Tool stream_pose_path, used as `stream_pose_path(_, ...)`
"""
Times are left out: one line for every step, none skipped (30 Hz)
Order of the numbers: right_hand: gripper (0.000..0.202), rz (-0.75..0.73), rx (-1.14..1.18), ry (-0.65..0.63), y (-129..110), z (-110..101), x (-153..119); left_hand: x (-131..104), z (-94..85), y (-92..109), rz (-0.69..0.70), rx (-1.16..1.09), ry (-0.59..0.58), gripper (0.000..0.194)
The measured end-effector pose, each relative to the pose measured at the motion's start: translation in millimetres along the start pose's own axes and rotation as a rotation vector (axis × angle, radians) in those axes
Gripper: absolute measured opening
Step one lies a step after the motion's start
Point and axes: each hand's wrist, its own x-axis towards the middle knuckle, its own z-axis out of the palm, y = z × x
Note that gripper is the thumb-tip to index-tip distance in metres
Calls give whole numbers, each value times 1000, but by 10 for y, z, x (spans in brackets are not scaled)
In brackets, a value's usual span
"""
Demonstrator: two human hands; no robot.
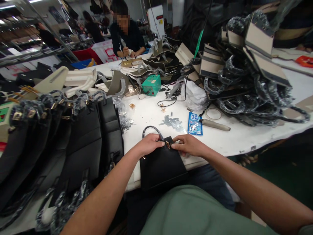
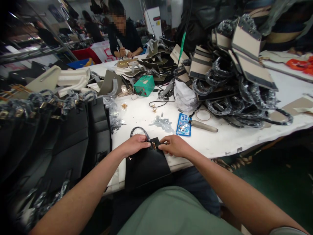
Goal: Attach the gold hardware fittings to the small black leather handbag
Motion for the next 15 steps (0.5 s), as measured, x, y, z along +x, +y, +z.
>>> stream_pose_path(24,31,-56,10,-11,-30,10,28,-2,-39,-1,14,6,24)
stream_pose_path(21,53,-107,25,-23,-52,17,54,-1,-74,-1,32,12,23)
stream_pose_path(19,65,-147,41,-33,-65,20,76,5,-106,0,52,17,22)
stream_pose_path(19,67,-174,51,-40,-69,23,95,13,-133,4,73,21,22)
stream_pose_path(19,63,-196,57,-43,-67,25,110,21,-156,10,93,26,22)
stream_pose_path(19,59,-218,64,-42,-61,25,120,29,-173,18,112,30,23)
stream_pose_path(20,54,-245,70,-37,-51,24,127,36,-184,27,127,34,22)
stream_pose_path(20,43,-277,80,-29,-39,21,129,40,-190,35,139,39,22)
stream_pose_path(20,19,-312,97,-21,-24,18,128,42,-191,41,149,44,21)
stream_pose_path(18,-19,-347,125,-15,-8,13,126,42,-187,46,155,49,19)
stream_pose_path(16,-72,-380,164,-11,12,10,123,41,-180,49,158,51,18)
stream_pose_path(15,-137,-412,207,-13,35,9,120,39,-170,51,158,53,18)
stream_pose_path(15,-201,-447,248,-20,60,12,120,38,-159,52,154,53,18)
stream_pose_path(15,-250,-486,281,-35,86,19,122,38,-148,53,148,53,18)
stream_pose_path(13,-279,-532,302,-56,111,30,126,37,-139,54,140,52,19)
